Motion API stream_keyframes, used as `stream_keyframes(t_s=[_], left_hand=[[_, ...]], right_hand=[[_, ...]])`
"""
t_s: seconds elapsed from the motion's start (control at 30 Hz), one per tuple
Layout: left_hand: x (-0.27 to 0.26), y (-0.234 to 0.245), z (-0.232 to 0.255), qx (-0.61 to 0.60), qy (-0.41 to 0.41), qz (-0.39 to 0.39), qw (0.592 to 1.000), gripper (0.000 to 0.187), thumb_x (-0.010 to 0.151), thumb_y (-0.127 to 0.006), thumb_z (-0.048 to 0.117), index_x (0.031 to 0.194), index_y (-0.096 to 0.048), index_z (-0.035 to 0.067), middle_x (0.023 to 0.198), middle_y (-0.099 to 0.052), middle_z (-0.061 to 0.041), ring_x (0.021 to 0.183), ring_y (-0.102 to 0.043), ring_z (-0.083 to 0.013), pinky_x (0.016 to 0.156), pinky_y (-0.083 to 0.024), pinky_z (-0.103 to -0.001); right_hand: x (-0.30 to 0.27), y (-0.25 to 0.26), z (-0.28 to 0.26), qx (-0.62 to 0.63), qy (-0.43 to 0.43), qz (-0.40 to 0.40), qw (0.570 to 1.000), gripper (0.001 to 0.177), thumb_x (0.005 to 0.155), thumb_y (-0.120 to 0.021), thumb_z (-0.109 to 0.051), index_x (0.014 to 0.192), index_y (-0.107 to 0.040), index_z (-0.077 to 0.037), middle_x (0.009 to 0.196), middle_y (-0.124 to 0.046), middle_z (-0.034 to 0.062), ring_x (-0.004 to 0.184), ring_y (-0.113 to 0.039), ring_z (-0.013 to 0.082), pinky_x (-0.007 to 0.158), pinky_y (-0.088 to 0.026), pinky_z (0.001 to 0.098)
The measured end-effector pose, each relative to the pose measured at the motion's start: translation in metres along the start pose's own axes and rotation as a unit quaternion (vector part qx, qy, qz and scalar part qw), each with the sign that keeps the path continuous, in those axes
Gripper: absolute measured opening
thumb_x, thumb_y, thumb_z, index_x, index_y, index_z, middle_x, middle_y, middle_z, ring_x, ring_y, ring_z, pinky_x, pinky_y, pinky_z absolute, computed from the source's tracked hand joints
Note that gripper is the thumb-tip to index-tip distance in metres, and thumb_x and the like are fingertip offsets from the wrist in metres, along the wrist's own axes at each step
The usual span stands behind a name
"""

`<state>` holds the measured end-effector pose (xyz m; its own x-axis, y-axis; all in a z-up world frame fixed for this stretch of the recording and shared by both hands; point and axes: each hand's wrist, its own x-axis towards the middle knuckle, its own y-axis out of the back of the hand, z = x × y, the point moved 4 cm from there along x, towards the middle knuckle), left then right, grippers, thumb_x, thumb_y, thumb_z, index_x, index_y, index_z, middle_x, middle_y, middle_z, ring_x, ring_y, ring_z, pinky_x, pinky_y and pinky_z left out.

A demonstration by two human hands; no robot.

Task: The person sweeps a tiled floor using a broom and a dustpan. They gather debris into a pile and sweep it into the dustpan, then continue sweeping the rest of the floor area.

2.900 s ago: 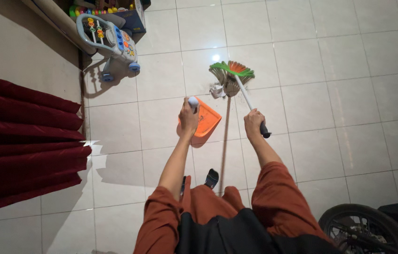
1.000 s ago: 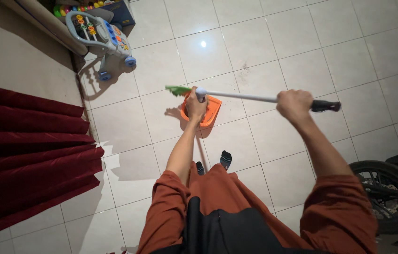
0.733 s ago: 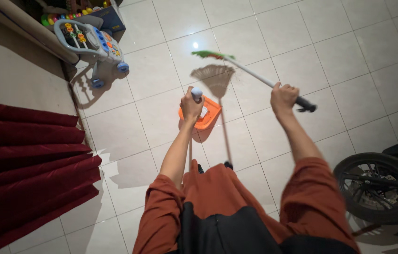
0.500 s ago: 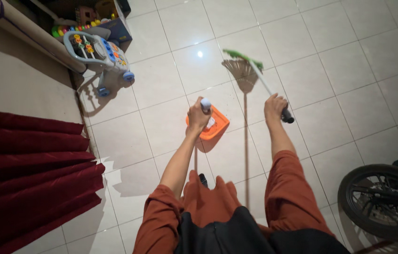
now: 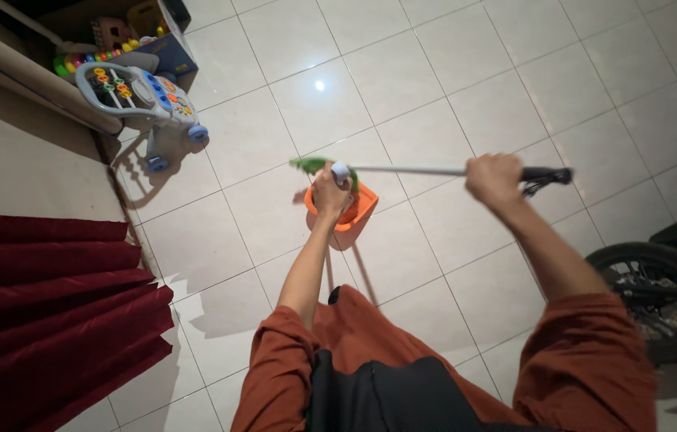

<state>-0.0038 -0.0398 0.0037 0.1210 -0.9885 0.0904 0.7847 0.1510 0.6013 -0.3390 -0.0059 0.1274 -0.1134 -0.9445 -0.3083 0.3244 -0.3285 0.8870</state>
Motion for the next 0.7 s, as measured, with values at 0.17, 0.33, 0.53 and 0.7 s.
stream_keyframes(t_s=[0.17,0.33,0.53,0.7], left_hand=[[-0.014,0.029,0.008,-0.025,0.015,0.027,0.999,0.032,0.078,-0.073,0.016,0.109,-0.064,0.013,0.083,-0.074,-0.014,0.08,-0.073,-0.0381,0.073,-0.057,-0.049],[-0.037,0.049,0.004,-0.019,0.039,-0.017,0.999,0.026,0.078,-0.074,0.018,0.102,-0.064,0.011,0.076,-0.074,-0.011,0.076,-0.075,-0.0326,0.074,-0.059,-0.046],[-0.069,0.045,-0.005,-0.002,0.025,-0.006,1.0,0.025,0.081,-0.073,0.015,0.103,-0.064,0.009,0.075,-0.073,-0.012,0.077,-0.073,-0.0356,0.075,-0.058,-0.048],[-0.091,0.047,-0.007,-0.021,0.037,0.009,0.999,0.027,0.079,-0.076,0.017,0.103,-0.065,0.01,0.079,-0.074,-0.014,0.079,-0.073,-0.0362,0.074,-0.057,-0.048]], right_hand=[[-0.018,-0.004,0.029,-0.024,-0.032,0.076,0.996,0.02,0.098,-0.06,-0.015,0.096,-0.079,-0.012,0.081,-0.074,0.0111,0.078,-0.072,0.0284,0.071,-0.048,0.042],[0.032,-0.102,0.001,-0.098,-0.045,0.22,0.969,0.024,0.091,-0.06,-0.017,0.105,-0.074,-0.004,0.083,-0.072,0.0106,0.07,-0.068,0.0219,0.059,-0.045,0.039],[0.009,-0.176,-0.092,-0.017,-0.04,0.146,0.988,0.022,0.093,-0.063,-0.025,0.084,-0.077,-0.01,0.081,-0.071,0.0071,0.072,-0.069,0.0232,0.054,-0.049,0.0425],[-0.074,-0.124,-0.104,0.02,0.078,0.104,0.991,0.018,0.089,-0.064,-0.019,0.082,-0.079,-0.017,0.072,-0.072,0.0062,0.07,-0.073,0.0257,0.057,-0.054,0.0423]])
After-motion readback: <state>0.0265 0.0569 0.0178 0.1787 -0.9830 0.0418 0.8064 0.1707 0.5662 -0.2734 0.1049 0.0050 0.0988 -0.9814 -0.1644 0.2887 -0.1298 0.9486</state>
